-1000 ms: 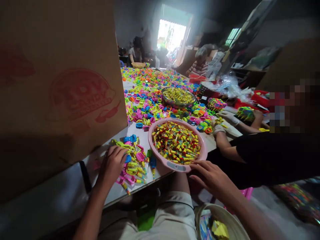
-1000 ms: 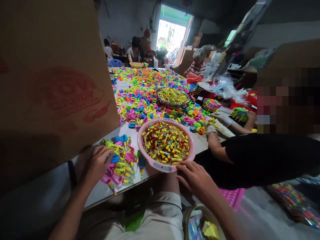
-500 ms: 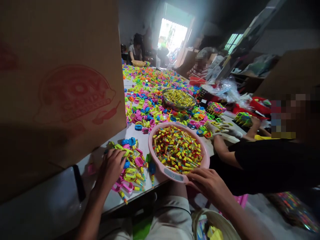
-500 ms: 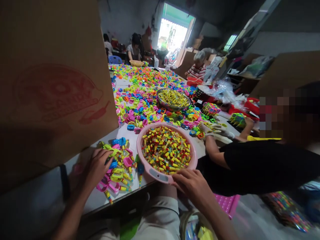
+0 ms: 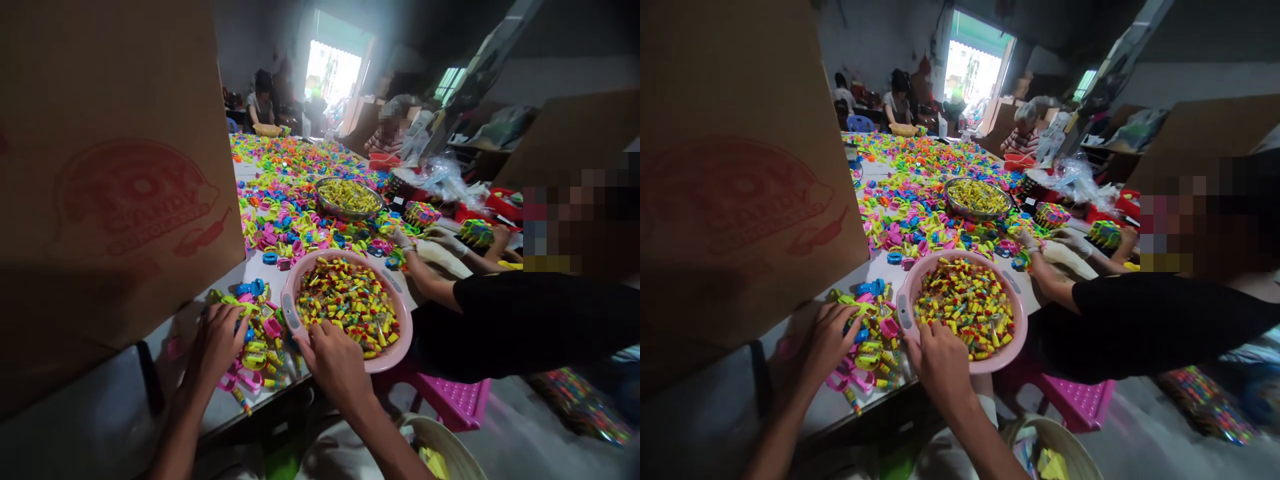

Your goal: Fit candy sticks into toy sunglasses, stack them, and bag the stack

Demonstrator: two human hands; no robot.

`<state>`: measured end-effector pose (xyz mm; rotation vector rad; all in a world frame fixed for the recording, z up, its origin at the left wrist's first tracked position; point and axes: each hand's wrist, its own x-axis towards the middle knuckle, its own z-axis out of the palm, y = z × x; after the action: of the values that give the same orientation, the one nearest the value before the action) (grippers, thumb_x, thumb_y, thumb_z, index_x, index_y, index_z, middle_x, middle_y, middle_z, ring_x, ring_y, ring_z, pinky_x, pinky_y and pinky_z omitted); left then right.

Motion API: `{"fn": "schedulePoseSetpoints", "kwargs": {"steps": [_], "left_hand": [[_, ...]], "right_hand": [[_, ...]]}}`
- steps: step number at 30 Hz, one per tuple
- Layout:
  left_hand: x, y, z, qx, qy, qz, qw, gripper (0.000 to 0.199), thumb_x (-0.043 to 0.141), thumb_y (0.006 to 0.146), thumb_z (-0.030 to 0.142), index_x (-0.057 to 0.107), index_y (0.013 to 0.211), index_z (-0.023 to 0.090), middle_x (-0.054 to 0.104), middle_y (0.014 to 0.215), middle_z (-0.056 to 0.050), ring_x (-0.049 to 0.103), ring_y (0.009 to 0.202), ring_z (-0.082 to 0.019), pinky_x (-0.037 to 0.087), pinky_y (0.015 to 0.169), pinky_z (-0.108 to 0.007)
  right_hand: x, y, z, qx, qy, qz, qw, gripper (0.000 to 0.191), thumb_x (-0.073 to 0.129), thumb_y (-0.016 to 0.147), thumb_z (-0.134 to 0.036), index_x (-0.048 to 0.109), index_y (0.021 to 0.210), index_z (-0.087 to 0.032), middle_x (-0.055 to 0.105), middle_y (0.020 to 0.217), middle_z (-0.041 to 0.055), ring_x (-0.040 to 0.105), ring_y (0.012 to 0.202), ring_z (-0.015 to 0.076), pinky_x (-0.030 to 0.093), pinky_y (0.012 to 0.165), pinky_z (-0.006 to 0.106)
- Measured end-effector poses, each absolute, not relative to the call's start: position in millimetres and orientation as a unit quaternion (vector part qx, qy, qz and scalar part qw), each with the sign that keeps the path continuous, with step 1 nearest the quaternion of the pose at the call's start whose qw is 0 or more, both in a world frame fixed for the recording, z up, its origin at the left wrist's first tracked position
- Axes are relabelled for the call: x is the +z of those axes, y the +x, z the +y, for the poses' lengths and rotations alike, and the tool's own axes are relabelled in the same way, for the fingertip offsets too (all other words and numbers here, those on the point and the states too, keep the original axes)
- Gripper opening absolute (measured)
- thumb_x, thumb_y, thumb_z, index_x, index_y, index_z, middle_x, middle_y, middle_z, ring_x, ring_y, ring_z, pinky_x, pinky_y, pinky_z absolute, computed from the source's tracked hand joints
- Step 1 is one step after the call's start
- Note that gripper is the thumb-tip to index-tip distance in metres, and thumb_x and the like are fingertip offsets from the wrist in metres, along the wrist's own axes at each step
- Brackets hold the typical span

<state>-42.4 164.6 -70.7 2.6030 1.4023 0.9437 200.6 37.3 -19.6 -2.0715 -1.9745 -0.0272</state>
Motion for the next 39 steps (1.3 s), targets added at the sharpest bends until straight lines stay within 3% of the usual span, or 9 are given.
{"fn": "schedulePoseSetpoints", "kwargs": {"steps": [3,7,16,22,28,31,35,39], "left_hand": [[-72,-41,166,0.297,0.839,0.455,0.016,0.018,0.059,0.107,0.026,0.075,0.112,0.020,0.079,0.114,-0.012,0.066,0.112,-0.035,0.053,0.102,-0.047],[-71,-40,167,0.291,0.843,0.453,0.016,0.018,0.059,0.107,0.026,0.076,0.110,0.019,0.079,0.111,-0.012,0.066,0.110,-0.035,0.053,0.099,-0.047],[-66,-50,162,0.310,0.844,0.437,0.023,0.013,0.063,0.108,0.025,0.076,0.107,0.021,0.080,0.106,-0.007,0.065,0.098,-0.030,0.049,0.093,-0.042],[-46,-42,166,0.354,0.823,0.435,0.094,0.020,0.061,0.110,0.027,0.074,0.096,0.022,0.078,0.096,-0.004,0.068,0.093,-0.024,0.049,0.090,-0.037],[-27,11,259,0.275,0.843,0.418,0.199,0.021,0.067,0.104,0.030,0.079,0.089,0.021,0.080,0.091,-0.005,0.073,0.091,-0.023,0.054,0.091,-0.035],[-38,42,330,0.228,0.848,0.431,0.209,0.014,0.072,0.100,0.027,0.082,0.096,0.017,0.081,0.099,-0.007,0.075,0.097,-0.024,0.058,0.098,-0.040],[-59,64,389,0.188,0.844,0.454,0.217,0.027,0.076,0.104,0.040,0.076,0.117,0.016,0.077,0.121,-0.009,0.074,0.112,-0.026,0.061,0.103,-0.050],[-69,68,400,0.146,0.843,0.456,0.246,0.030,0.076,0.106,0.043,0.074,0.118,0.016,0.077,0.117,-0.008,0.075,0.103,-0.023,0.065,0.094,-0.045]], "right_hand": [[-10,183,61,0.006,-0.722,-0.678,0.139,0.026,0.062,0.116,-0.040,0.076,0.111,-0.018,0.079,0.099,0.0122,0.076,0.088,0.0274,0.042,0.067,0.033],[0,188,74,0.015,-0.716,-0.680,0.158,0.029,0.063,0.115,-0.043,0.076,0.106,-0.019,0.081,0.097,0.0098,0.077,0.081,0.0256,0.042,0.065,0.032],[11,291,56,0.053,-0.656,-0.726,0.200,0.014,0.063,0.114,-0.028,0.075,0.111,-0.022,0.077,0.115,0.0087,0.073,0.108,0.0267,0.054,0.091,0.036],[-2,260,70,0.013,-0.622,-0.776,0.106,0.023,0.061,0.113,-0.030,0.076,0.100,-0.020,0.073,0.109,0.0129,0.063,0.107,0.0327,0.051,0.096,0.047],[-6,240,79,0.044,-0.667,-0.741,0.066,0.024,0.064,0.112,-0.032,0.077,0.100,-0.018,0.074,0.113,0.0149,0.062,0.115,0.0364,0.047,0.096,0.050],[-6,239,80,0.058,-0.678,-0.729,0.069,0.023,0.063,0.111,-0.026,0.079,0.097,-0.018,0.076,0.112,0.0145,0.062,0.117,0.0379,0.047,0.095,0.052],[-12,234,78,0.068,-0.691,-0.712,0.105,0.018,0.068,0.105,-0.022,0.079,0.091,-0.020,0.078,0.113,0.0132,0.063,0.115,0.0369,0.047,0.093,0.052],[-23,231,76,0.066,-0.687,-0.712,0.131,0.013,0.072,0.104,-0.024,0.078,0.093,-0.022,0.077,0.113,0.0124,0.065,0.112,0.0359,0.048,0.094,0.051]]}}
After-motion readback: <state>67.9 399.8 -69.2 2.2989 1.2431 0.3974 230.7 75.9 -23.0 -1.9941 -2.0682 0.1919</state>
